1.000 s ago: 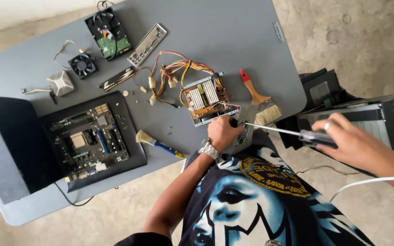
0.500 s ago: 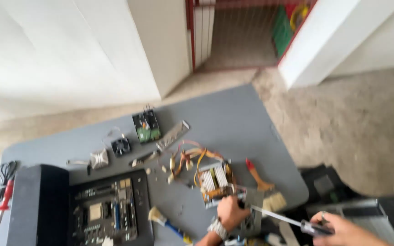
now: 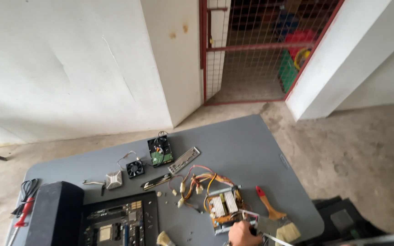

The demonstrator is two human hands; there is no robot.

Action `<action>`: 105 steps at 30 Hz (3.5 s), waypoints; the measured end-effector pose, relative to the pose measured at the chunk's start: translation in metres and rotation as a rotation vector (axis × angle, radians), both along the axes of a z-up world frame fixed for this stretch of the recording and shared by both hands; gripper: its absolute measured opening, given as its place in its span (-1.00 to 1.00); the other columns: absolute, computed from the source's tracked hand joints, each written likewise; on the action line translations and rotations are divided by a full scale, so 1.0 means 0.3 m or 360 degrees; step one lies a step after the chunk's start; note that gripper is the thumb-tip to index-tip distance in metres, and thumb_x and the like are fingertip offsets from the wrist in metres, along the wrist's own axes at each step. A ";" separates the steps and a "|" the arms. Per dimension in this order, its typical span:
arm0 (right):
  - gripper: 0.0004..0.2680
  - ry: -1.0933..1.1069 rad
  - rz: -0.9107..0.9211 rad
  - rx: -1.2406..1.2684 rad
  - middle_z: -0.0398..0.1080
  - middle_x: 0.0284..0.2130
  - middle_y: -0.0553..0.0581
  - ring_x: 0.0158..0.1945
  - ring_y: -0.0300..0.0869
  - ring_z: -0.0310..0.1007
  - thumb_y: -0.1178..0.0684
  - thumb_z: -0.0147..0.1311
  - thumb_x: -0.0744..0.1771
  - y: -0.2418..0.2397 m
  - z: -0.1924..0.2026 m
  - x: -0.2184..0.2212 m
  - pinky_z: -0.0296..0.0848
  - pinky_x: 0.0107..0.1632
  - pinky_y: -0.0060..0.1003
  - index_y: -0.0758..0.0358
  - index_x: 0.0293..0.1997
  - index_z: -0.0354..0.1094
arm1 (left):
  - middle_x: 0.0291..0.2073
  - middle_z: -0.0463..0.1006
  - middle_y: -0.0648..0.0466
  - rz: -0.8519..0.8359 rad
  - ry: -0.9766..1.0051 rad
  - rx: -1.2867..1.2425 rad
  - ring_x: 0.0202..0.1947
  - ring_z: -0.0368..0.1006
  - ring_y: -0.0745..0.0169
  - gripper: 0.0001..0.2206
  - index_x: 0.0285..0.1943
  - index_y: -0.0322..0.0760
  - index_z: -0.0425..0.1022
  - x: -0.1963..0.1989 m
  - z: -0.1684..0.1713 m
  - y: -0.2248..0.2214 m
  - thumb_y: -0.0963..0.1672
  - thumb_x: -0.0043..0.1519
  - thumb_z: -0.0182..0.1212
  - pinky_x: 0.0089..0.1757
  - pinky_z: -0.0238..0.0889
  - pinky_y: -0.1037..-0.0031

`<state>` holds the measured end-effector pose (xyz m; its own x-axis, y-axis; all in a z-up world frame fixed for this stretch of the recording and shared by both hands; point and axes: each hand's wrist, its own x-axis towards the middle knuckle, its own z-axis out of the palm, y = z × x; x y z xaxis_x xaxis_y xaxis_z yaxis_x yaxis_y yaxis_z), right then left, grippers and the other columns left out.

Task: The person is disassembling a computer power supply unit, using a screwdriver to remove the fan and grill for inspection or repair.

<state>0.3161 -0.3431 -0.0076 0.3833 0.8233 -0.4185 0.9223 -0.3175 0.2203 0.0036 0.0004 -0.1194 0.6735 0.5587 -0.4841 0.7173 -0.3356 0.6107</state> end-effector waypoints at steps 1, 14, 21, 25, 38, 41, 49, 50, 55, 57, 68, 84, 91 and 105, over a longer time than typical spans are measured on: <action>-0.71 -0.0011 -0.0001 -0.0032 0.27 -0.20 -0.37 -0.25 -0.46 0.48 -0.36 -0.20 0.30 -0.013 -0.008 -0.030 0.45 -0.18 -0.48 -0.42 0.12 0.12 | -0.57 0.51 0.08 -0.0007 0.0009 0.0021 -0.40 0.50 0.02 -0.58 -0.50 -0.16 0.45 -0.031 -0.002 -0.018 0.17 -0.21 0.22 -0.34 0.37 0.26; -0.64 0.0238 -0.0522 -0.0492 0.44 -0.01 -0.45 0.04 -0.37 0.52 -0.46 -0.08 0.23 0.486 0.346 -0.469 0.53 -0.03 -0.38 -0.59 0.14 0.17 | -0.60 0.54 -0.03 0.0049 -0.0398 0.0095 -0.50 0.49 -0.12 -0.60 -0.50 -0.20 0.48 -0.142 0.173 0.019 0.15 -0.12 0.19 -0.43 0.31 0.16; -0.63 0.0292 -0.0414 -0.0623 0.37 0.02 -0.47 -0.06 -0.37 0.54 -0.40 -0.11 0.27 0.578 0.436 -0.524 0.52 -0.17 -0.37 -0.43 0.20 0.10 | -0.22 0.58 0.13 0.0571 -0.0504 0.0247 -0.31 0.54 0.00 -0.78 -0.21 -0.01 0.63 -0.401 0.107 0.246 -0.04 0.09 0.09 -0.28 0.33 0.22; -0.58 0.0278 -0.0386 -0.0777 0.35 0.06 -0.49 -0.02 -0.44 0.54 -0.35 0.08 0.24 0.588 0.438 -0.520 0.51 -0.08 -0.48 -0.50 0.22 0.07 | -0.35 0.54 -0.18 0.0899 -0.0056 0.0784 -0.33 0.46 -0.26 -0.66 0.02 -0.19 0.53 -0.634 -0.186 0.357 -0.17 0.07 0.00 -0.26 0.31 0.04; -0.63 0.0253 -0.0353 -0.0320 0.48 -0.37 -0.39 -0.20 -0.46 0.53 -0.17 0.14 0.21 0.399 0.394 -0.379 0.40 -0.13 -0.54 -0.54 0.13 0.24 | -0.08 0.46 -0.21 0.0985 -0.0049 0.0585 -0.18 0.43 -0.35 -0.65 0.16 -0.26 0.42 -0.596 -0.127 0.598 -0.12 0.19 0.07 -0.20 0.28 0.00; -0.61 0.0282 -0.0470 -0.0138 0.50 -0.03 -0.41 0.07 -0.48 0.49 -0.12 0.19 0.19 0.364 0.391 -0.346 0.45 0.07 -0.54 -0.33 0.15 0.31 | -0.13 0.40 -0.13 0.0832 0.0000 0.0550 -0.28 0.44 -0.32 -0.70 0.13 -0.10 0.46 -0.576 -0.142 0.649 -0.13 0.21 0.08 -0.29 0.32 -0.02; -0.61 0.0184 -0.0809 -0.0230 0.65 -0.28 -0.40 -0.16 -0.49 0.64 -0.27 0.27 0.15 0.309 0.347 -0.314 0.42 -0.10 -0.61 -0.49 0.08 0.39 | -0.13 0.44 -0.11 0.0691 0.0117 0.0601 -0.27 0.47 -0.30 -0.71 0.04 -0.08 0.50 -0.559 -0.103 0.669 -0.14 0.11 0.14 -0.31 0.33 0.00; -0.61 0.0195 -0.0808 -0.0258 0.65 -0.28 -0.40 -0.16 -0.49 0.64 -0.27 0.27 0.15 0.290 0.336 -0.320 0.42 -0.10 -0.61 -0.49 0.08 0.39 | -0.13 0.44 -0.11 0.0687 0.0139 0.0581 -0.27 0.47 -0.30 -0.71 0.04 -0.08 0.50 -0.563 -0.072 0.632 -0.14 0.11 0.14 -0.31 0.33 0.00; -0.61 0.0355 -0.1068 -0.0253 0.64 -0.23 -0.22 -0.13 -0.30 0.60 -0.28 0.19 0.19 0.350 0.426 -0.406 0.38 -0.12 -0.46 -0.34 0.12 0.41 | -0.43 0.50 0.13 0.0646 -0.0168 0.0825 -0.43 0.48 -0.08 -0.88 -0.42 0.06 0.58 -0.490 -0.023 0.453 -0.07 0.03 0.11 -0.48 0.31 0.12; -0.63 0.0424 -0.1127 -0.0244 0.66 -0.24 -0.22 -0.13 -0.30 0.60 -0.25 0.20 0.18 0.382 0.469 -0.435 0.34 -0.10 -0.46 -0.37 0.11 0.43 | -0.36 0.52 0.09 0.0549 -0.0149 0.0734 -0.38 0.49 -0.10 -0.85 -0.30 0.03 0.57 -0.451 -0.038 0.408 -0.03 0.03 0.14 -0.45 0.32 0.10; -0.66 0.0474 -0.1200 -0.0195 0.67 -0.26 -0.27 -0.17 -0.35 0.59 -0.23 0.17 0.21 0.440 0.531 -0.464 0.34 -0.08 -0.52 -0.43 0.10 0.43 | -0.22 0.31 -0.13 0.0259 0.0112 0.0644 -0.37 0.42 -0.33 -0.77 -0.34 -0.30 0.50 -0.346 -0.126 0.401 -0.11 0.23 -0.06 -0.42 0.27 -0.05; -0.62 0.0811 -0.0376 0.0890 0.48 -0.04 -0.03 -0.01 -0.28 0.46 0.01 0.22 0.18 0.645 0.577 -0.613 0.38 0.08 -0.36 0.03 0.12 0.40 | -0.36 0.54 -0.04 0.1077 -0.1743 -0.1260 -0.36 0.48 0.25 -0.74 -0.01 -0.49 0.51 -0.348 0.457 0.314 -0.17 0.17 0.24 -0.20 0.53 0.39; -0.62 0.0800 0.0069 0.1066 0.51 -0.20 -0.04 -0.18 -0.31 0.46 -0.01 0.24 0.18 0.678 0.536 -0.560 0.38 0.05 -0.42 -0.03 0.12 0.41 | -0.30 0.54 -0.11 0.0753 -0.2102 -0.1524 -0.30 0.54 0.08 -0.82 -0.02 -0.40 0.50 -0.352 0.532 0.298 -0.24 0.21 0.21 -0.13 0.52 0.35; -0.63 0.0951 0.0183 0.1141 0.50 -0.21 -0.01 -0.21 -0.30 0.46 0.05 0.24 0.19 0.692 0.526 -0.566 0.40 -0.02 -0.42 0.07 0.10 0.41 | -0.22 0.55 -0.05 0.0799 -0.1949 -0.1244 -0.30 0.57 0.07 -0.81 -0.07 -0.43 0.53 -0.374 0.590 0.300 -0.21 0.17 0.26 -0.14 0.52 0.41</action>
<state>0.1464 -0.1356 0.1501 0.1689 0.9803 0.1020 0.8536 -0.0937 -0.5124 -0.1088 0.0904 0.0577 0.6905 0.7207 -0.0623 -0.4026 0.4544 0.7946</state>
